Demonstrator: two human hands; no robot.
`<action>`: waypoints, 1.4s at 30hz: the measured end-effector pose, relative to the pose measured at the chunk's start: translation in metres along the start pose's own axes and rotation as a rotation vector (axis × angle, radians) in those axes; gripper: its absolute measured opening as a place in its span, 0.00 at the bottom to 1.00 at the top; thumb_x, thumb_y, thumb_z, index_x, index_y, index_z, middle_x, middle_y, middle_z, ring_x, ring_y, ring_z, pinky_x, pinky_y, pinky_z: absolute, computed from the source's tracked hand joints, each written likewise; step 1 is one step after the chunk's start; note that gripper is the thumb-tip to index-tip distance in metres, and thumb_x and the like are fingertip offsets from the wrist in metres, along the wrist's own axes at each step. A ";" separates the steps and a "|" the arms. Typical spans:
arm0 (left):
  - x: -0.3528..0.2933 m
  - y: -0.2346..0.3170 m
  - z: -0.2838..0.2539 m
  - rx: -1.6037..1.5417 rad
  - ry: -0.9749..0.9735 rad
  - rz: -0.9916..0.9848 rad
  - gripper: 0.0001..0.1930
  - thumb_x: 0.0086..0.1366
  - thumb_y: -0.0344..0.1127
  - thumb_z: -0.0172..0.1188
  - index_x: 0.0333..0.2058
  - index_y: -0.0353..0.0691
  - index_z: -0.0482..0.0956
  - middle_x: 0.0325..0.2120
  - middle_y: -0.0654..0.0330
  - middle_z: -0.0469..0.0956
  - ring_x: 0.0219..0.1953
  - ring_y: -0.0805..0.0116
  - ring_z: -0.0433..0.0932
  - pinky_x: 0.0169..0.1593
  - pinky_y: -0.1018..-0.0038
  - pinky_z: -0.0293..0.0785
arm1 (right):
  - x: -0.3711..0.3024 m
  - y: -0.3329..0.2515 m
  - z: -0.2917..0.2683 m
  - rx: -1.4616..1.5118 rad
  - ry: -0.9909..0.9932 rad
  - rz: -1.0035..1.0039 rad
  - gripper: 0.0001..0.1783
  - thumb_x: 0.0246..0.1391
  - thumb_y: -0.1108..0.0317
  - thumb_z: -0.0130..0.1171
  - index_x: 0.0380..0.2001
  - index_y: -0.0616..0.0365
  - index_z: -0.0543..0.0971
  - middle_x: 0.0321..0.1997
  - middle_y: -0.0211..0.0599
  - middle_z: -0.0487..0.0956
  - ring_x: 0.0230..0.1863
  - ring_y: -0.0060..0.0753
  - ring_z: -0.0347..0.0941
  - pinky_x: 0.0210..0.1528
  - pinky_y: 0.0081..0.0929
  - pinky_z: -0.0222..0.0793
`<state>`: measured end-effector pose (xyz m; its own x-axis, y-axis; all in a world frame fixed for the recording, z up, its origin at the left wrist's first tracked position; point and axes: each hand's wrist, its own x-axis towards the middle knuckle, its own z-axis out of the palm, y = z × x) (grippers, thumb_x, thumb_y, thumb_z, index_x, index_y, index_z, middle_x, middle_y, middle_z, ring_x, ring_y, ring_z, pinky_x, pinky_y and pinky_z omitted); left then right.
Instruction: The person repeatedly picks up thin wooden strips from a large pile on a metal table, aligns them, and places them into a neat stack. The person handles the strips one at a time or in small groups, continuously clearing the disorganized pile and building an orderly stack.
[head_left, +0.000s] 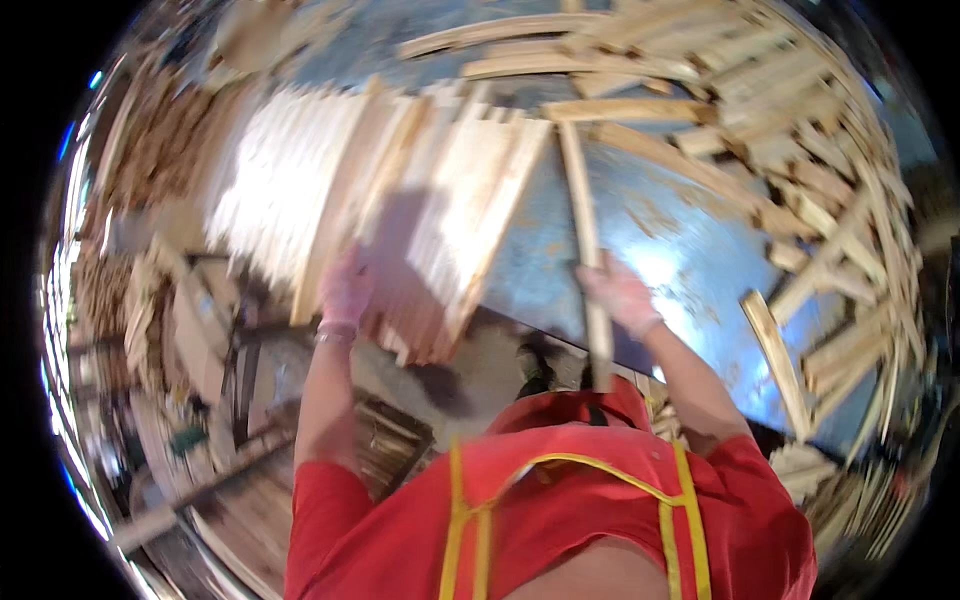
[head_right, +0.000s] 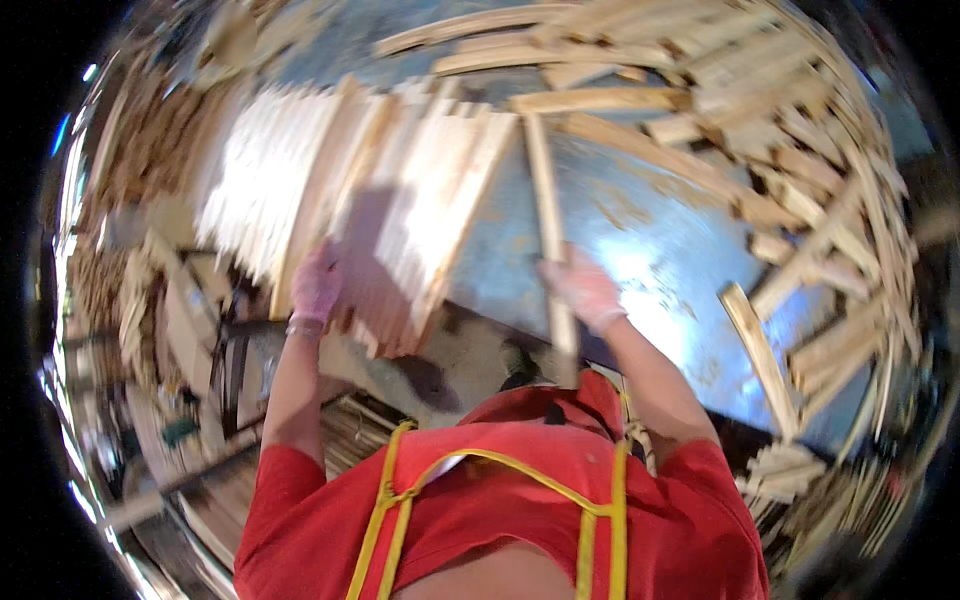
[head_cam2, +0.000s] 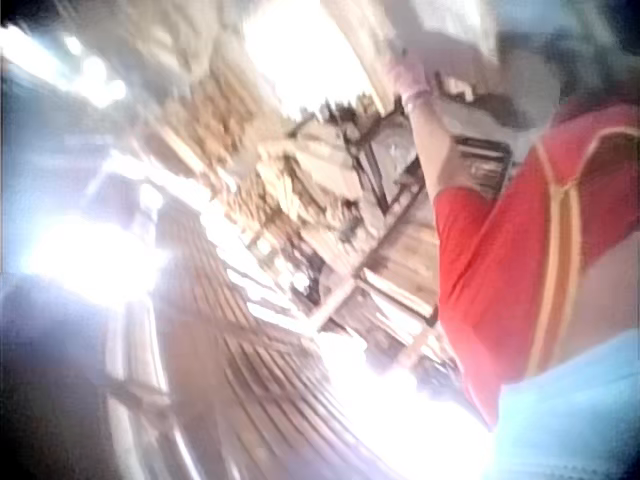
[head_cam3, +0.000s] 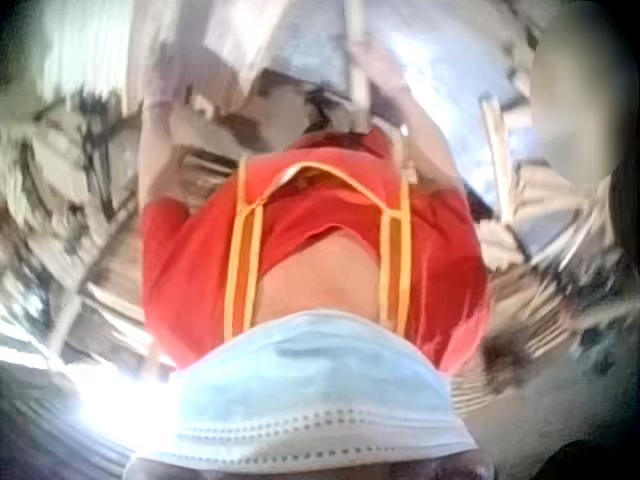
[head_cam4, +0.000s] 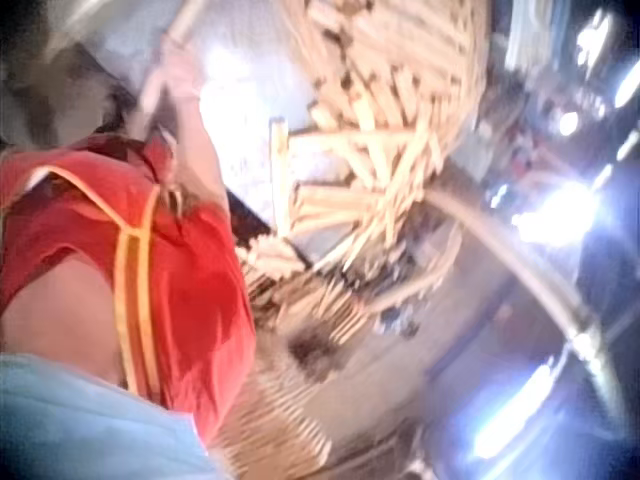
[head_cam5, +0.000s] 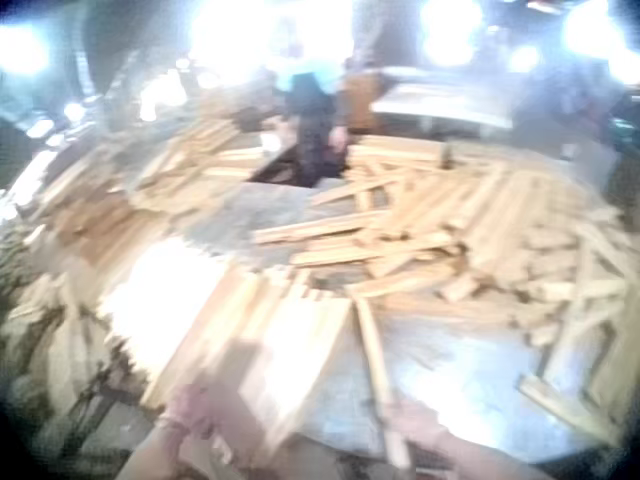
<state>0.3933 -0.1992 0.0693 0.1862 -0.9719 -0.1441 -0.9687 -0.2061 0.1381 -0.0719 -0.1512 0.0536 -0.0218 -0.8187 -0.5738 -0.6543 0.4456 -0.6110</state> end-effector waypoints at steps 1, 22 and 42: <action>0.002 -0.002 0.003 0.150 0.014 0.063 0.37 0.63 0.41 0.71 0.71 0.47 0.74 0.61 0.45 0.82 0.58 0.43 0.83 0.63 0.54 0.79 | 0.011 -0.001 0.027 -0.006 -0.013 -0.075 0.37 0.66 0.33 0.53 0.57 0.58 0.79 0.49 0.57 0.86 0.53 0.57 0.83 0.57 0.51 0.75; -0.160 0.290 0.088 -0.309 -0.259 1.033 0.39 0.56 0.41 0.75 0.66 0.31 0.76 0.63 0.39 0.78 0.64 0.39 0.78 0.68 0.53 0.74 | -0.137 0.280 -0.185 -0.497 0.329 0.488 0.25 0.60 0.56 0.63 0.58 0.53 0.79 0.55 0.51 0.85 0.60 0.59 0.80 0.63 0.53 0.74; -0.172 0.362 0.150 -0.560 -0.049 0.532 0.35 0.54 0.27 0.69 0.64 0.40 0.75 0.58 0.49 0.76 0.57 0.46 0.80 0.61 0.58 0.79 | -0.063 0.230 -0.128 0.622 0.670 0.095 0.53 0.57 0.64 0.69 0.82 0.60 0.55 0.60 0.56 0.82 0.59 0.49 0.80 0.66 0.40 0.74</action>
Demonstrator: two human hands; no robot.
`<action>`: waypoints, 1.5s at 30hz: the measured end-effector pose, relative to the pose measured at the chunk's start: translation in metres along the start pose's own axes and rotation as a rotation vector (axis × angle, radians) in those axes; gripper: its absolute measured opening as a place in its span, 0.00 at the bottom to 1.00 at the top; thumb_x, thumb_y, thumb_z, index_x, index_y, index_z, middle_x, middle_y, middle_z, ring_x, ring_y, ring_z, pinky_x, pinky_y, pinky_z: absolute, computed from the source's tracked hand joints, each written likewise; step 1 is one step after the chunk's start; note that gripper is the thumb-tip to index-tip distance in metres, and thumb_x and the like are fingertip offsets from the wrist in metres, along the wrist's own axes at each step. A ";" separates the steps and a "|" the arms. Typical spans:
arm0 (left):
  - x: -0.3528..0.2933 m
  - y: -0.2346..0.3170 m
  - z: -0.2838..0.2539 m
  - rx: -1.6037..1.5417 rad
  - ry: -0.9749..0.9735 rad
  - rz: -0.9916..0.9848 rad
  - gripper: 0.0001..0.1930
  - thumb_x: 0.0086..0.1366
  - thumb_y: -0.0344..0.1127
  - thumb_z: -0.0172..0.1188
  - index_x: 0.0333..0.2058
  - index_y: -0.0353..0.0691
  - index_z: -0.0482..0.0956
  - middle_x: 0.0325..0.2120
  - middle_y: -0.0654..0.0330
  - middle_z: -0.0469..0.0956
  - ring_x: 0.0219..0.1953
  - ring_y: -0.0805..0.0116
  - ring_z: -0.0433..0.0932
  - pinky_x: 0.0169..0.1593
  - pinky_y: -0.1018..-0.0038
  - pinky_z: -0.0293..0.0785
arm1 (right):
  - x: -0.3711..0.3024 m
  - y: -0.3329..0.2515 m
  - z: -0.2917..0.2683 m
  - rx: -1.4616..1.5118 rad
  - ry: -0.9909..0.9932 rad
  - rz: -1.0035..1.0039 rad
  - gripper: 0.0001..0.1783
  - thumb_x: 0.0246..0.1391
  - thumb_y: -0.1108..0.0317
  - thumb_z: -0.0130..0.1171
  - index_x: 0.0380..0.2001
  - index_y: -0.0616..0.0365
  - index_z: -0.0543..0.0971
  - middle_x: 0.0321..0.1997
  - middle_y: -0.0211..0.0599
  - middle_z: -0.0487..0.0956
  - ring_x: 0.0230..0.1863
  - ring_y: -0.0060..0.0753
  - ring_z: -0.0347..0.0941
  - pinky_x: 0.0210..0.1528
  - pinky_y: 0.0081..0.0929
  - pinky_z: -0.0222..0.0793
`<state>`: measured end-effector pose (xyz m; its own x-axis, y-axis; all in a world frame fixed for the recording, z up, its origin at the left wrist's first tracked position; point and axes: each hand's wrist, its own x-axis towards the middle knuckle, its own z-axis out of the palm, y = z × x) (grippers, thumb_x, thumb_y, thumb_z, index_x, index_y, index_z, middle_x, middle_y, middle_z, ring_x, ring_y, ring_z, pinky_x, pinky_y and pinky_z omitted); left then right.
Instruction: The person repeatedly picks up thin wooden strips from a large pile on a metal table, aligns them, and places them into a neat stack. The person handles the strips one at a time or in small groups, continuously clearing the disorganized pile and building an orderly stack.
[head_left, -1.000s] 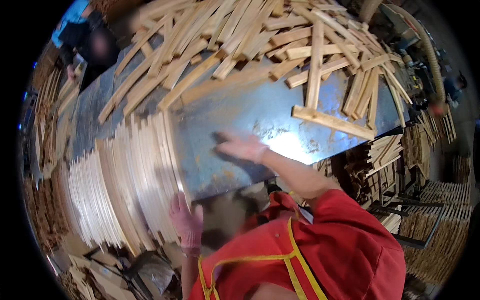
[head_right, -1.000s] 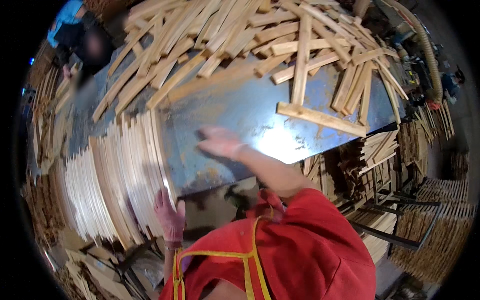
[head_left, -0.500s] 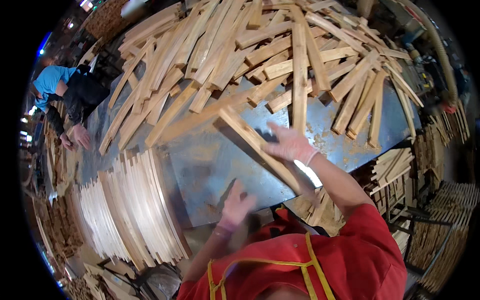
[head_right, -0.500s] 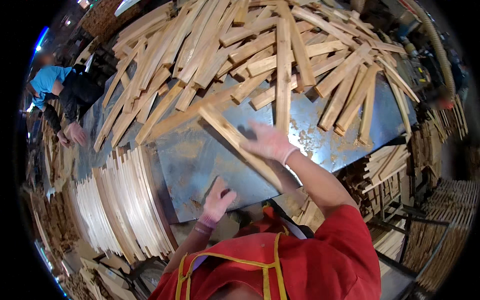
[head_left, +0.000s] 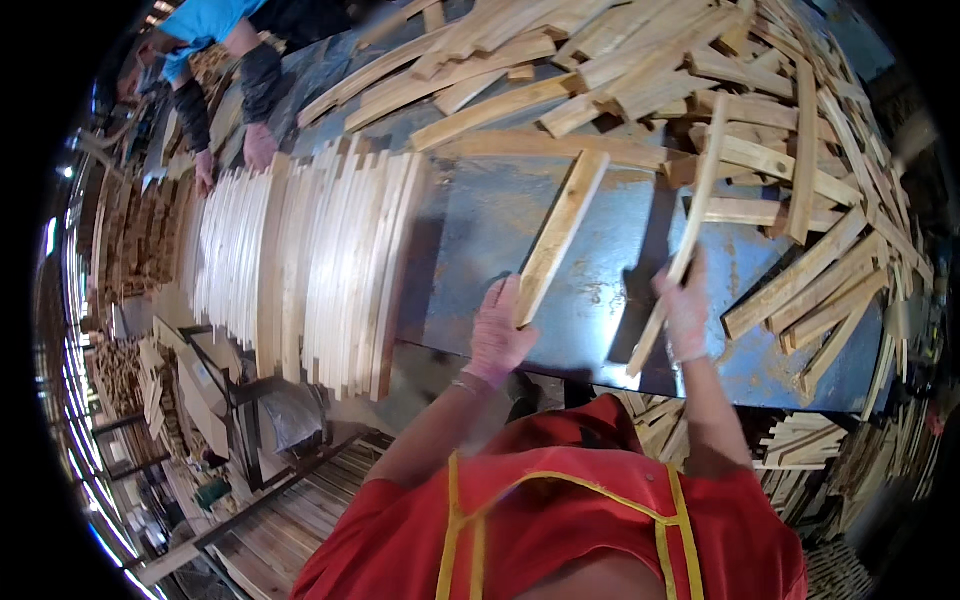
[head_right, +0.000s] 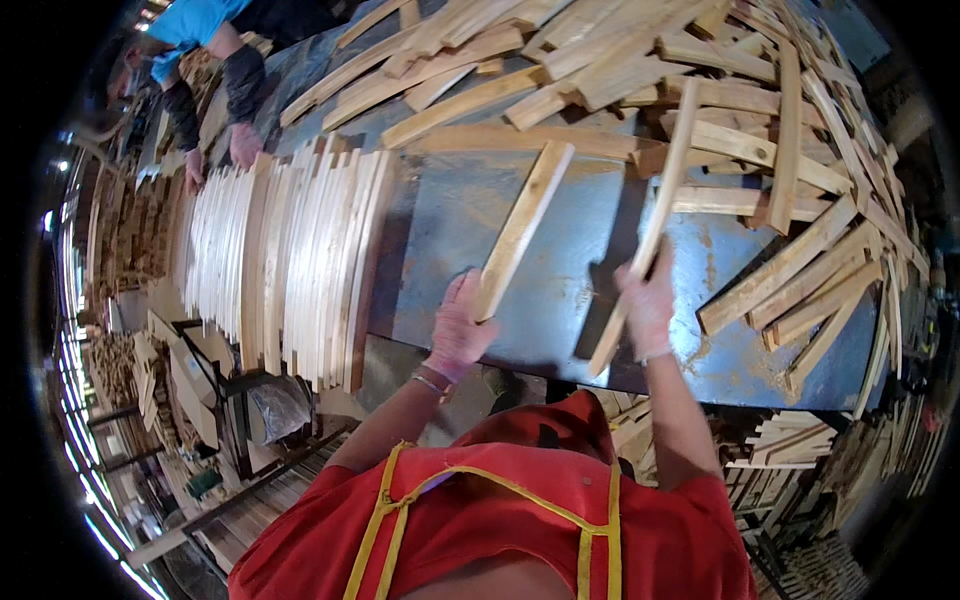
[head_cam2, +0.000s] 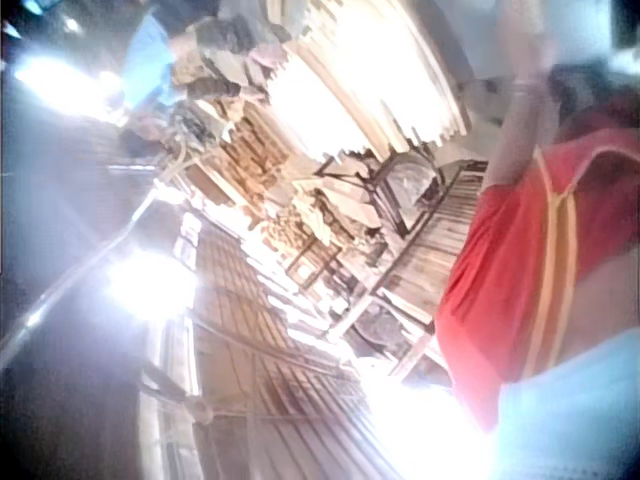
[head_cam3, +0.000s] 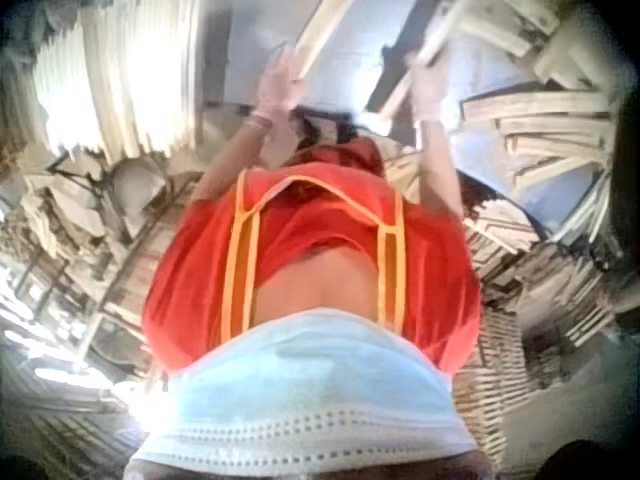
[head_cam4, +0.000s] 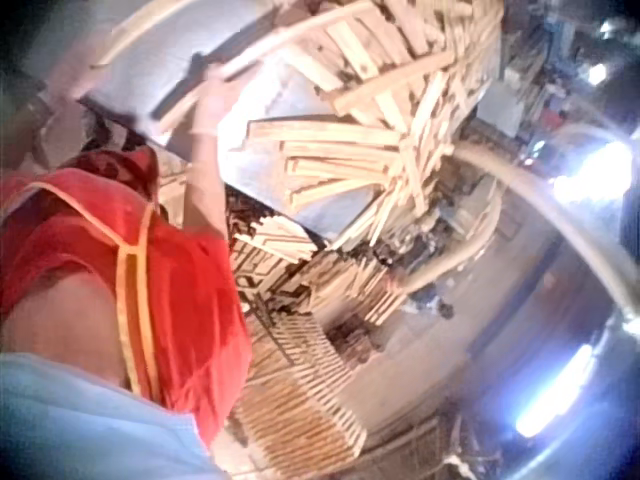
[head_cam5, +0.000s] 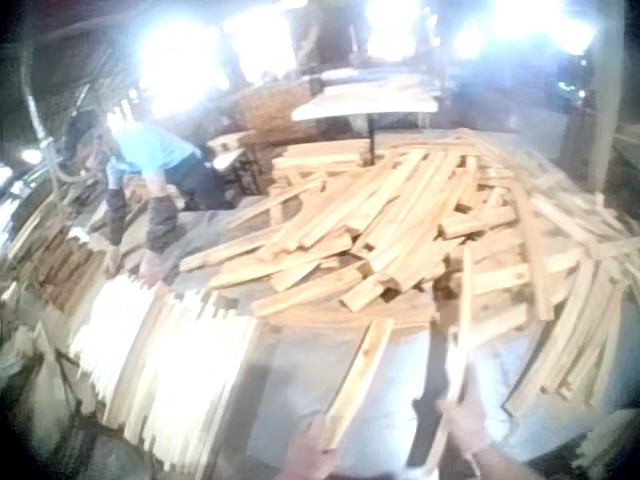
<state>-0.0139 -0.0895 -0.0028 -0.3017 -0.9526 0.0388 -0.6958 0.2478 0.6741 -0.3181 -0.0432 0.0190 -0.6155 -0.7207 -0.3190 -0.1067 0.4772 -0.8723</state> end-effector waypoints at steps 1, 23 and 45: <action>-0.007 -0.021 -0.014 -0.101 -0.025 -0.070 0.35 0.55 0.27 0.68 0.65 0.39 0.75 0.59 0.49 0.77 0.58 0.47 0.81 0.61 0.59 0.79 | -0.031 -0.002 0.022 0.069 -0.126 0.049 0.54 0.57 0.66 0.69 0.82 0.60 0.53 0.58 0.49 0.81 0.56 0.43 0.79 0.61 0.38 0.76; -0.039 -0.126 -0.145 0.684 0.081 -0.041 0.34 0.59 0.33 0.66 0.66 0.49 0.73 0.60 0.56 0.72 0.65 0.49 0.70 0.66 0.46 0.68 | 0.191 -0.103 0.128 -1.353 -0.082 -0.614 0.38 0.56 0.63 0.63 0.70 0.56 0.71 0.70 0.56 0.75 0.74 0.58 0.69 0.74 0.51 0.68; -0.063 -0.113 -0.120 -0.282 -0.325 -0.361 0.20 0.64 0.43 0.71 0.51 0.38 0.83 0.39 0.47 0.88 0.43 0.49 0.87 0.48 0.58 0.81 | -0.067 -0.075 0.141 -0.891 -0.158 -0.889 0.30 0.53 0.58 0.69 0.60 0.51 0.80 0.66 0.47 0.77 0.70 0.58 0.71 0.77 0.57 0.61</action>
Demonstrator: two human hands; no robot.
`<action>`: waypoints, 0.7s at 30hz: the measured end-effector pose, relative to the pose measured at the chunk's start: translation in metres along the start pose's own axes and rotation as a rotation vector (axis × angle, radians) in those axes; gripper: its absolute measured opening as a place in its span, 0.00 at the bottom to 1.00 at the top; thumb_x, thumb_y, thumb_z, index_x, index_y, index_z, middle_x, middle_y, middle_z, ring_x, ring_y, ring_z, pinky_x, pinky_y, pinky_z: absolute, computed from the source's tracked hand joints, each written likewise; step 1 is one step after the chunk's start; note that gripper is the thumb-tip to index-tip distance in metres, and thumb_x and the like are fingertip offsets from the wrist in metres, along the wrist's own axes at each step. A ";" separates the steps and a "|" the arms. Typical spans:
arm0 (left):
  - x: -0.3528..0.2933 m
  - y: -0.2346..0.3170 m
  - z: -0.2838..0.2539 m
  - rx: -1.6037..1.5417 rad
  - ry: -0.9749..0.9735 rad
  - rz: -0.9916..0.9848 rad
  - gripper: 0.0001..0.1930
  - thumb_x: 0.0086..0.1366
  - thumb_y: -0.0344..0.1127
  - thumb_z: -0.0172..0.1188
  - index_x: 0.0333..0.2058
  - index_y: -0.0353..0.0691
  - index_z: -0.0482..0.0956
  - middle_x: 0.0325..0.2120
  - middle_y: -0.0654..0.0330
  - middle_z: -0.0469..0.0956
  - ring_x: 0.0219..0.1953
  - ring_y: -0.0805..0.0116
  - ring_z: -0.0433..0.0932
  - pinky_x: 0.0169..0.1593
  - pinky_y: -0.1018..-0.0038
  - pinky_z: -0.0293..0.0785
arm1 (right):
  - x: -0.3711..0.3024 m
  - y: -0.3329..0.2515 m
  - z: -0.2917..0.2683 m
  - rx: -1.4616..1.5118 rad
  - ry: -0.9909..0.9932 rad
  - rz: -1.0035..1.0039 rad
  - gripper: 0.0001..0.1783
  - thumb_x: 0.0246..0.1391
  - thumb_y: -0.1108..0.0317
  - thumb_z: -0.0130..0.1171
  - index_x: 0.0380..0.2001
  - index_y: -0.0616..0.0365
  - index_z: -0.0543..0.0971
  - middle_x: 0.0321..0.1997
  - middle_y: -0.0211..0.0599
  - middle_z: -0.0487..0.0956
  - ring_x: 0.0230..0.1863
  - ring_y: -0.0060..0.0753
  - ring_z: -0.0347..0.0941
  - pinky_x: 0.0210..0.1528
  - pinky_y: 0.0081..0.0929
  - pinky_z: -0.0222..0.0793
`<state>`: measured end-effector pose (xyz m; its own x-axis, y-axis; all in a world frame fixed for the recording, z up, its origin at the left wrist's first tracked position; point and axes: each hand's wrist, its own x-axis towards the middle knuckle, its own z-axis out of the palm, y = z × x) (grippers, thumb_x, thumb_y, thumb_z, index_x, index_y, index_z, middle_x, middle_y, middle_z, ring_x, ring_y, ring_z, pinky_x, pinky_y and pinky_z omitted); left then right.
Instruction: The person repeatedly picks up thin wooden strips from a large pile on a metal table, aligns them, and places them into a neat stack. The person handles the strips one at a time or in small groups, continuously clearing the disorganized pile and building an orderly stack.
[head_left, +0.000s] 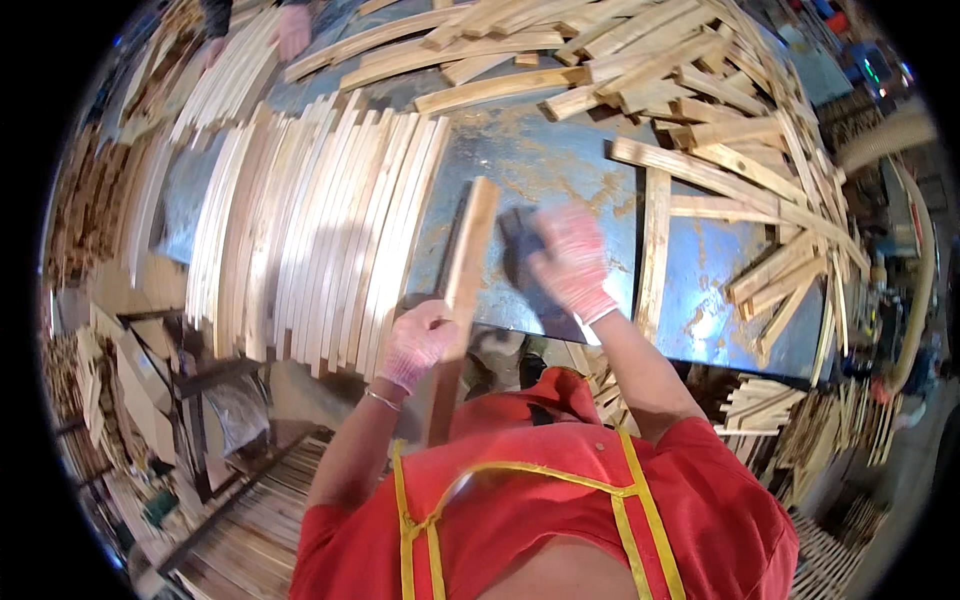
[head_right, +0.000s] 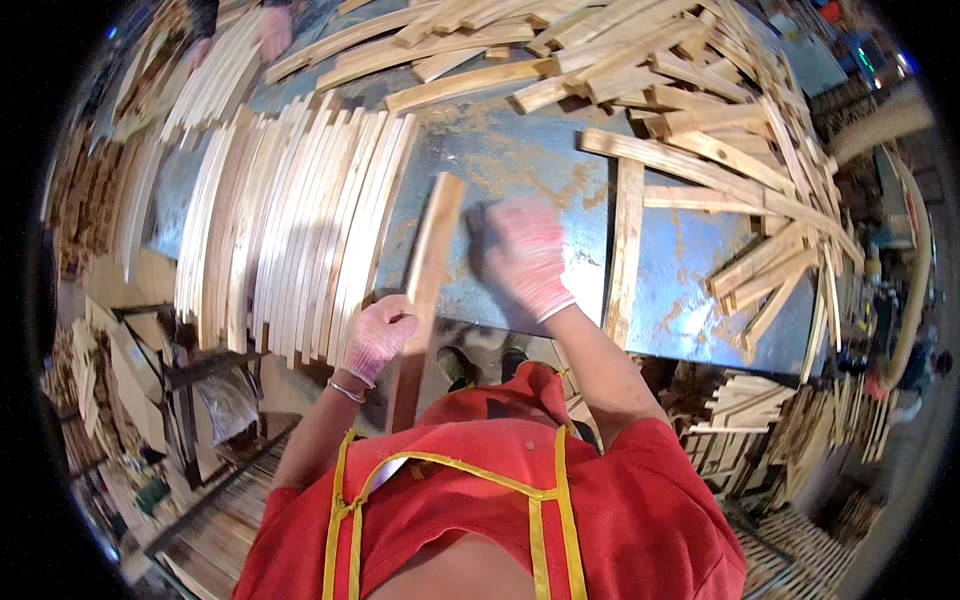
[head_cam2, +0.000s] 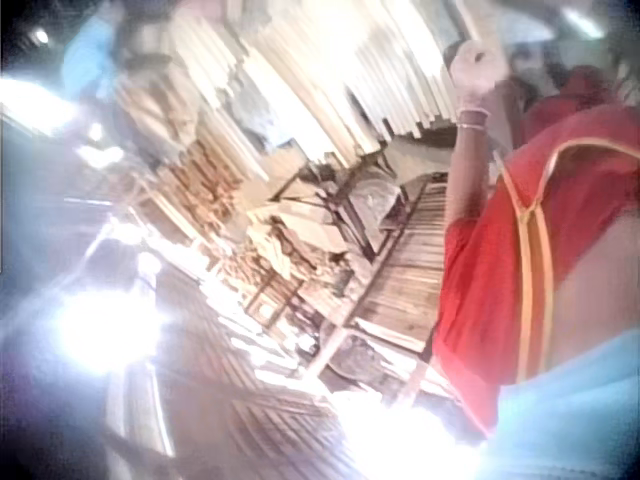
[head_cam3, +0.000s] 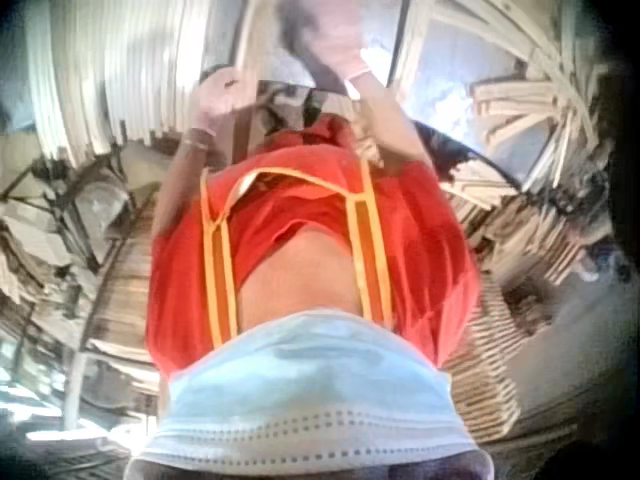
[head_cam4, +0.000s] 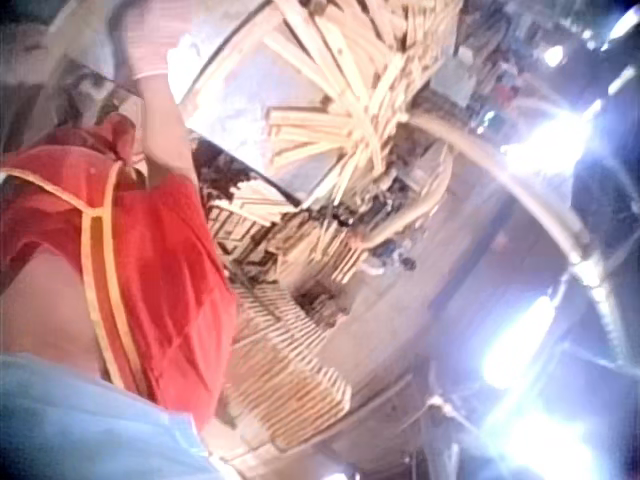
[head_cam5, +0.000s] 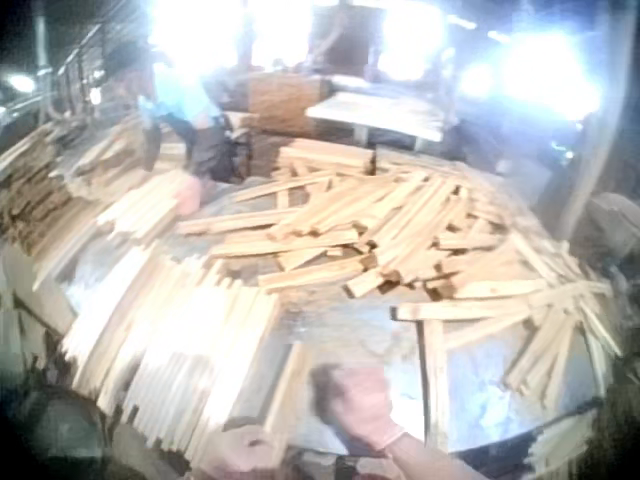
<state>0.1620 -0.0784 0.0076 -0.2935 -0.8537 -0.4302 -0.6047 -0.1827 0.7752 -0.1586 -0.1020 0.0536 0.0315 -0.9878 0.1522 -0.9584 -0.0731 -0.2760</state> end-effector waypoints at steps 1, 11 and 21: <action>0.002 -0.018 0.003 0.105 0.131 -0.011 0.20 0.64 0.41 0.71 0.52 0.39 0.84 0.44 0.49 0.88 0.47 0.55 0.87 0.51 0.62 0.81 | -0.004 0.021 -0.009 -0.026 -0.016 0.223 0.31 0.52 0.56 0.70 0.60 0.51 0.79 0.67 0.49 0.76 0.69 0.59 0.71 0.77 0.57 0.60; 0.031 0.011 -0.029 0.976 0.408 0.077 0.24 0.62 0.45 0.72 0.56 0.50 0.80 0.46 0.57 0.80 0.52 0.52 0.80 0.57 0.52 0.74 | -0.006 0.006 0.010 0.445 -0.099 0.664 0.24 0.63 0.65 0.57 0.61 0.60 0.77 0.55 0.62 0.82 0.57 0.68 0.79 0.59 0.57 0.75; -0.027 0.052 0.086 0.679 0.229 0.344 0.34 0.53 0.45 0.74 0.59 0.43 0.77 0.55 0.55 0.74 0.58 0.51 0.75 0.59 0.53 0.74 | 0.106 0.099 -0.003 0.057 0.031 0.181 0.32 0.50 0.59 0.67 0.60 0.53 0.79 0.48 0.52 0.85 0.54 0.62 0.81 0.58 0.54 0.77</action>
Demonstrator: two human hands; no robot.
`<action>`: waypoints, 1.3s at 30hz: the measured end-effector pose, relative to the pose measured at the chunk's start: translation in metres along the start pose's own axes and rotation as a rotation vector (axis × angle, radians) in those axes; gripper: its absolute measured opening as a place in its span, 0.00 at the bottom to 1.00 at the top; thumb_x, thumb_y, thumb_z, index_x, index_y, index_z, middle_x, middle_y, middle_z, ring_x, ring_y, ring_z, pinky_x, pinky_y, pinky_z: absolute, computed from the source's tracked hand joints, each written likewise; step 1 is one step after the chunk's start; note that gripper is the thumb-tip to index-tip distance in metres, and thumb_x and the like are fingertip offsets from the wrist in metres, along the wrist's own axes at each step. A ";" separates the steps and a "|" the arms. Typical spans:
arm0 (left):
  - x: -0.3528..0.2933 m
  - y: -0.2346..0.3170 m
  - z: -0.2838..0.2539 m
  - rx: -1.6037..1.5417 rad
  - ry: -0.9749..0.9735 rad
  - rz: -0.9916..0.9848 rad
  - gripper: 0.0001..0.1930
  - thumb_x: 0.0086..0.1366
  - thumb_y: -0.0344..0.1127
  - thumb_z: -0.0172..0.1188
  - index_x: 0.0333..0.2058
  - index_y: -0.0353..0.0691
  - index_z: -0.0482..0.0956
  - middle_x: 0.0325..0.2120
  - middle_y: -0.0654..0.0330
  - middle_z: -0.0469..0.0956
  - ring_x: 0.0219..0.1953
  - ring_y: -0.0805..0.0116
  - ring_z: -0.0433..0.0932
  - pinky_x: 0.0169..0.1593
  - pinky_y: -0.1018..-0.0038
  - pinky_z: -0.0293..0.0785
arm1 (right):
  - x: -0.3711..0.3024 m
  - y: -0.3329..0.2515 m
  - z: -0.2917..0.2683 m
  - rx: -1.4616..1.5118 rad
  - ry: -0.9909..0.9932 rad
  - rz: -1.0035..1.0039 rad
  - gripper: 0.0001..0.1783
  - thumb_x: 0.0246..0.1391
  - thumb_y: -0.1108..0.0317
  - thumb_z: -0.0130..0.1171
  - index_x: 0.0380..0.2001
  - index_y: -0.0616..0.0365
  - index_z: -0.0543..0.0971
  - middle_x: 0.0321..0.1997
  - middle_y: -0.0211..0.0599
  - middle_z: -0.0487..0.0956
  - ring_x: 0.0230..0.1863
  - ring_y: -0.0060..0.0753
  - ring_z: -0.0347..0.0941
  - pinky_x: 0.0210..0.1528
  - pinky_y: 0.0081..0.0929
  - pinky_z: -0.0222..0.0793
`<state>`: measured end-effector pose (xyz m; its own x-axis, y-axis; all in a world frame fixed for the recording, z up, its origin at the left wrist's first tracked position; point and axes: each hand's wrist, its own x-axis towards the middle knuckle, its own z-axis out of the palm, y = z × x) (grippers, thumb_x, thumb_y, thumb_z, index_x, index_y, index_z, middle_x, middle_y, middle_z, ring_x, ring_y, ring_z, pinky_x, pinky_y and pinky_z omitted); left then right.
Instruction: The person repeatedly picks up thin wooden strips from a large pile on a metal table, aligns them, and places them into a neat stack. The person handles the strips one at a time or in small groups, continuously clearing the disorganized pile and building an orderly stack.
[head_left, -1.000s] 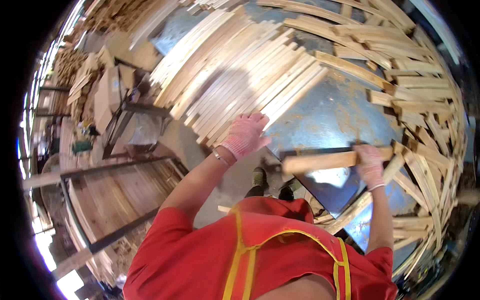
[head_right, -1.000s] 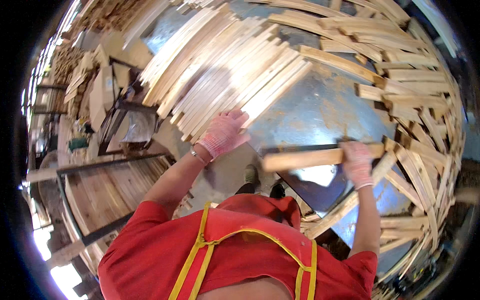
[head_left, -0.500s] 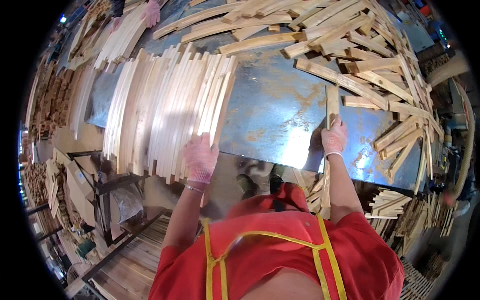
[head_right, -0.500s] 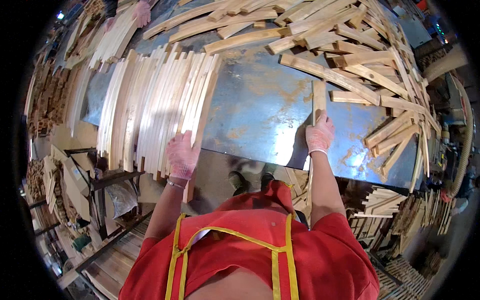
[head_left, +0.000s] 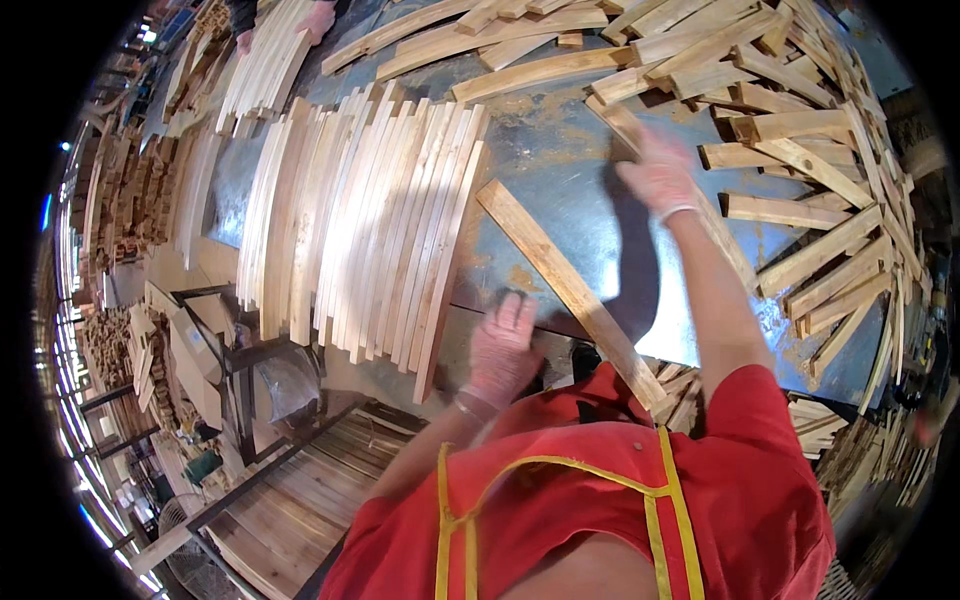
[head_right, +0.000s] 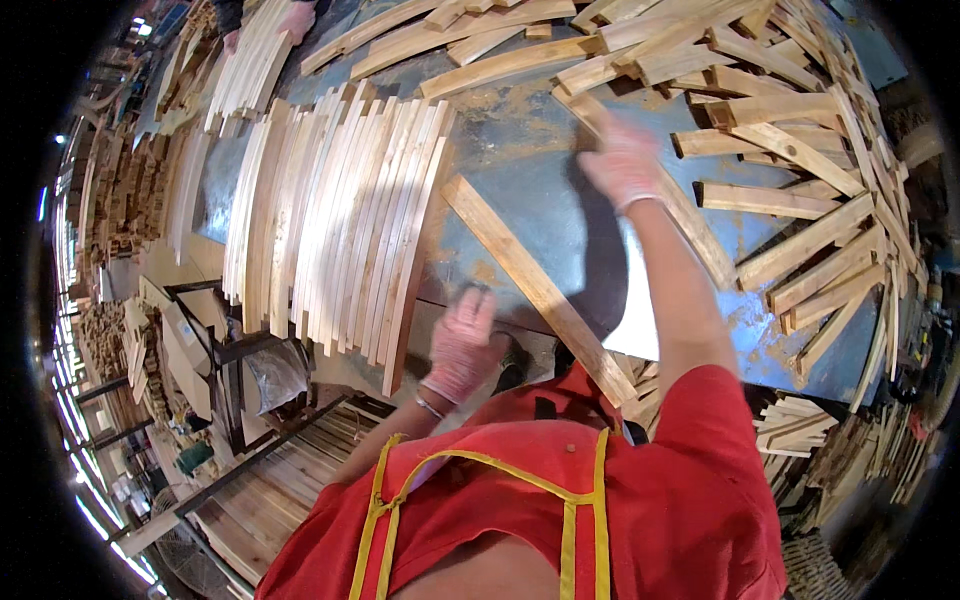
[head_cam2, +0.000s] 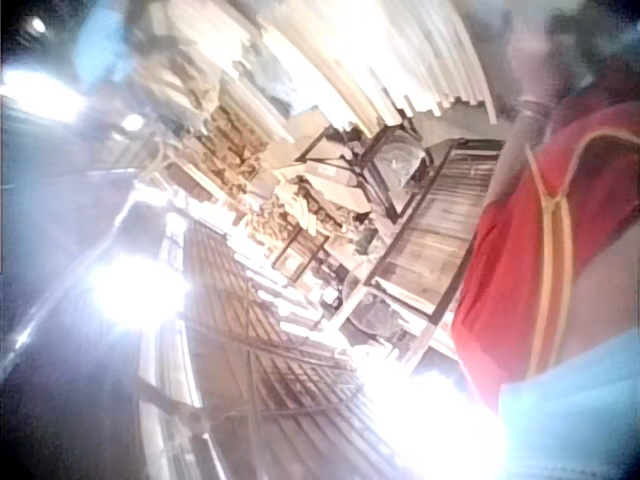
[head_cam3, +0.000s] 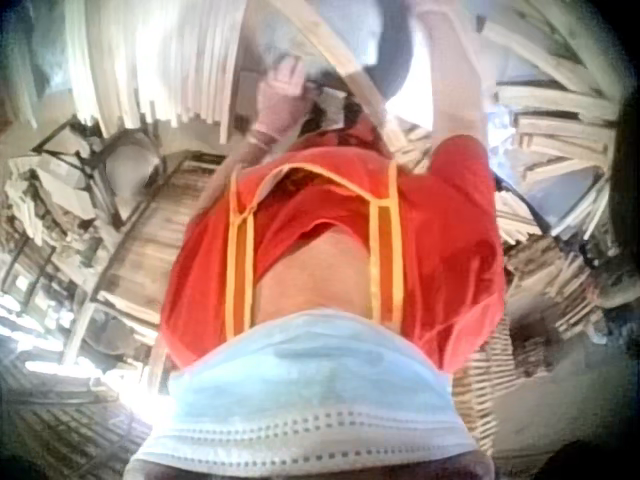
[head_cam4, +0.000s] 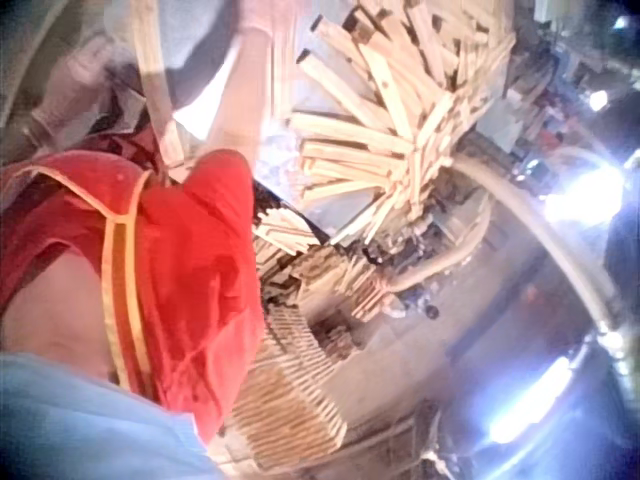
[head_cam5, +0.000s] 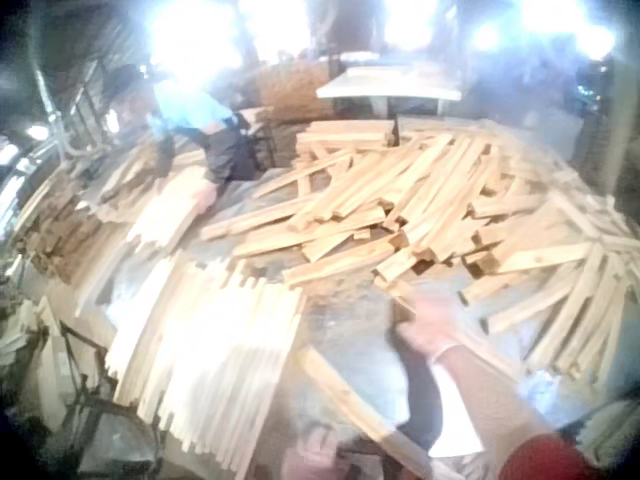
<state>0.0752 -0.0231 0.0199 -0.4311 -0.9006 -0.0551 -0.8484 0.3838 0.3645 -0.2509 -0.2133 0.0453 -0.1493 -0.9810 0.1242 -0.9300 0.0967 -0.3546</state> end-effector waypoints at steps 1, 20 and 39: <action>0.001 0.012 0.004 0.014 -0.018 0.016 0.34 0.53 0.45 0.74 0.60 0.44 0.77 0.56 0.54 0.74 0.60 0.50 0.74 0.59 0.53 0.74 | -0.006 0.044 -0.001 -0.084 0.027 0.058 0.34 0.51 0.60 0.68 0.63 0.51 0.77 0.50 0.51 0.84 0.54 0.63 0.80 0.59 0.54 0.77; 0.002 -0.068 -0.035 0.096 -0.001 0.127 0.36 0.61 0.50 0.72 0.65 0.42 0.75 0.66 0.48 0.72 0.70 0.44 0.69 0.72 0.50 0.65 | -0.182 -0.114 0.023 0.412 -0.481 0.419 0.54 0.50 0.56 0.74 0.78 0.54 0.61 0.65 0.60 0.77 0.64 0.65 0.76 0.67 0.49 0.75; 0.063 -0.007 -0.018 0.008 -0.160 0.067 0.49 0.60 0.50 0.71 0.76 0.38 0.62 0.71 0.43 0.70 0.73 0.42 0.68 0.76 0.50 0.63 | -0.180 0.057 -0.011 0.285 0.076 0.775 0.37 0.58 0.57 0.66 0.70 0.57 0.73 0.63 0.63 0.78 0.64 0.66 0.75 0.68 0.54 0.71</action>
<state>0.0596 -0.0859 0.0311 -0.5299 -0.8290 -0.1787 -0.8182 0.4444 0.3648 -0.2803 -0.0290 0.0129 -0.7451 -0.6383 -0.1933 -0.4347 0.6846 -0.5851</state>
